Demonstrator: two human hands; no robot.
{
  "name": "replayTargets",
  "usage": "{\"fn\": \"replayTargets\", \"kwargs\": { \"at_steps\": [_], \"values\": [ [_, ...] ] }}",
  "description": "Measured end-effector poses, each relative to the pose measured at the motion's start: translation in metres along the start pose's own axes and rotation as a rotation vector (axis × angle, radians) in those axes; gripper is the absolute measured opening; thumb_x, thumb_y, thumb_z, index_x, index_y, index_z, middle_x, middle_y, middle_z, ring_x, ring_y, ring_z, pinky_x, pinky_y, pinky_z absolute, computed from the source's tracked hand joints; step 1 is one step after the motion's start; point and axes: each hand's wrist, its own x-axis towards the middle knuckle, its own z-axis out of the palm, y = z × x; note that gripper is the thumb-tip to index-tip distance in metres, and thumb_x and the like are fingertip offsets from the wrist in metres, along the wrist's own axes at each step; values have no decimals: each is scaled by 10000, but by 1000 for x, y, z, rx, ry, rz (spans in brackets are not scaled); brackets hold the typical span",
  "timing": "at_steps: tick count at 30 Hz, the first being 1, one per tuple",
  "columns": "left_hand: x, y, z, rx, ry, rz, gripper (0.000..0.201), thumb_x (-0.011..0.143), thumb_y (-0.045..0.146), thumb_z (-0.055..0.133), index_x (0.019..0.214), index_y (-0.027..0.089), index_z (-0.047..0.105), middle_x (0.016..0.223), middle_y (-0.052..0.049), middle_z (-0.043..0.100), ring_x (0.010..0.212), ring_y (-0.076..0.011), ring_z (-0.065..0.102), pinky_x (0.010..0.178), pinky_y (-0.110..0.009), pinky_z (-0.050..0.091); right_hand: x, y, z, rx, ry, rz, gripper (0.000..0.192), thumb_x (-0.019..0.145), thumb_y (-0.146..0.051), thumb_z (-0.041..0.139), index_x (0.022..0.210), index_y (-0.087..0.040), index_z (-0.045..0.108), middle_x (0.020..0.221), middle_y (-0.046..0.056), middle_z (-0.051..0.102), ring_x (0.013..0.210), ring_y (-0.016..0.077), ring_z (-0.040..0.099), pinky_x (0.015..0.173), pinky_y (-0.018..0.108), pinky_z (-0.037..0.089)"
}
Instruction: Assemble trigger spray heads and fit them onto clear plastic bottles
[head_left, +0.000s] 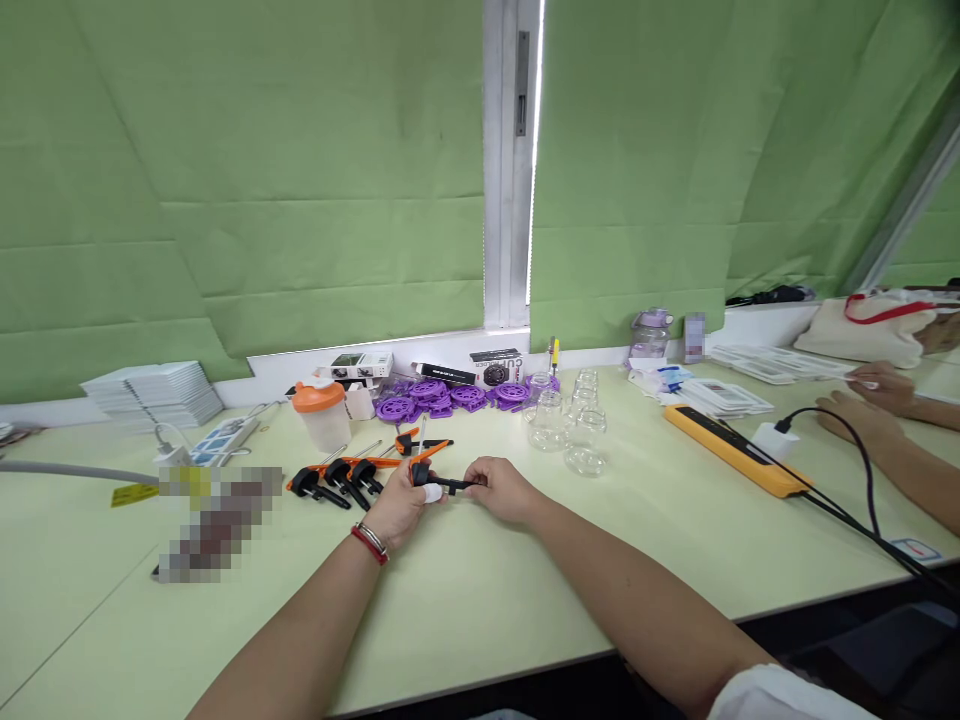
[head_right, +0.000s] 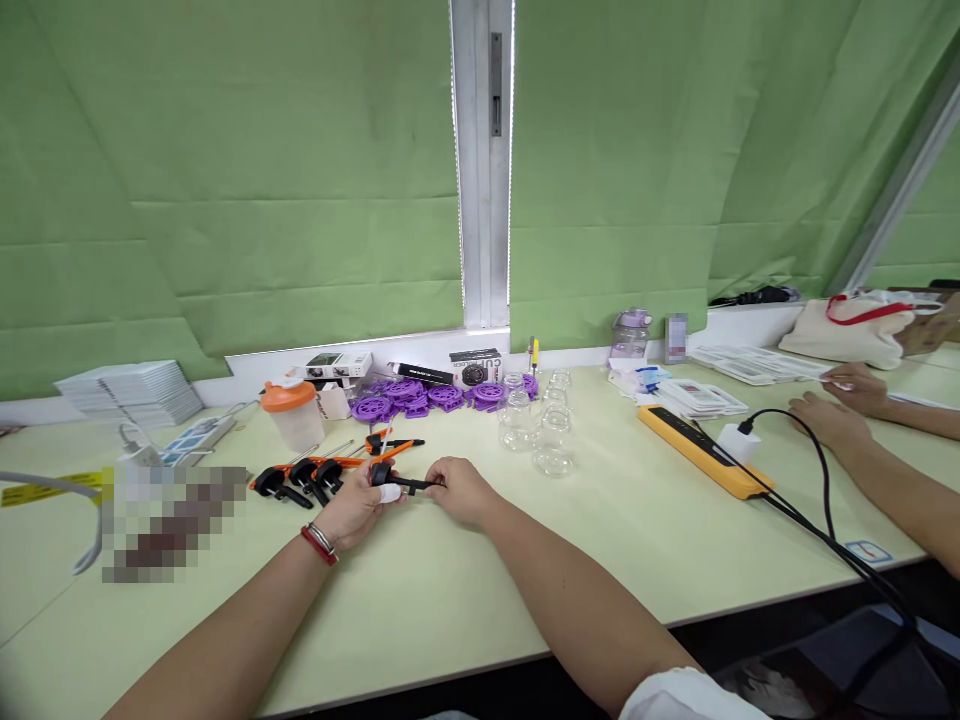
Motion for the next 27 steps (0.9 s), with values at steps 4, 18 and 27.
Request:
{"fn": "replayTargets", "kwargs": {
  "at_steps": [4,18,27],
  "values": [
    [1,-1,-1,25,-9,11,491,515,56,710,923,186,470,798,30,537,683,-104,564,663,-273,484,0,1,3,42,-18,37,76,724,-183,604,779,-154,647,679,-18,547,583,90,433,548,213,329],
    [-1,-1,-2,175,-6,77,610,616,100,645,1156,226,389,1063,-53,534,933,-158,554,790,-286,444,-10,-11,9,104,-96,-171,359,744,-89,491,1034,-218,659,776,-14,592,676,118,471,653,238,361],
    [-6,-1,7,446,-35,565,653,626,120,674,1175,238,340,1433,-118,257,1353,-234,244,1082,-383,246,-5,-16,21,686,-176,38,409,684,-172,598,1089,-163,655,592,-55,492,495,63,373,516,225,297]
  ]
}}
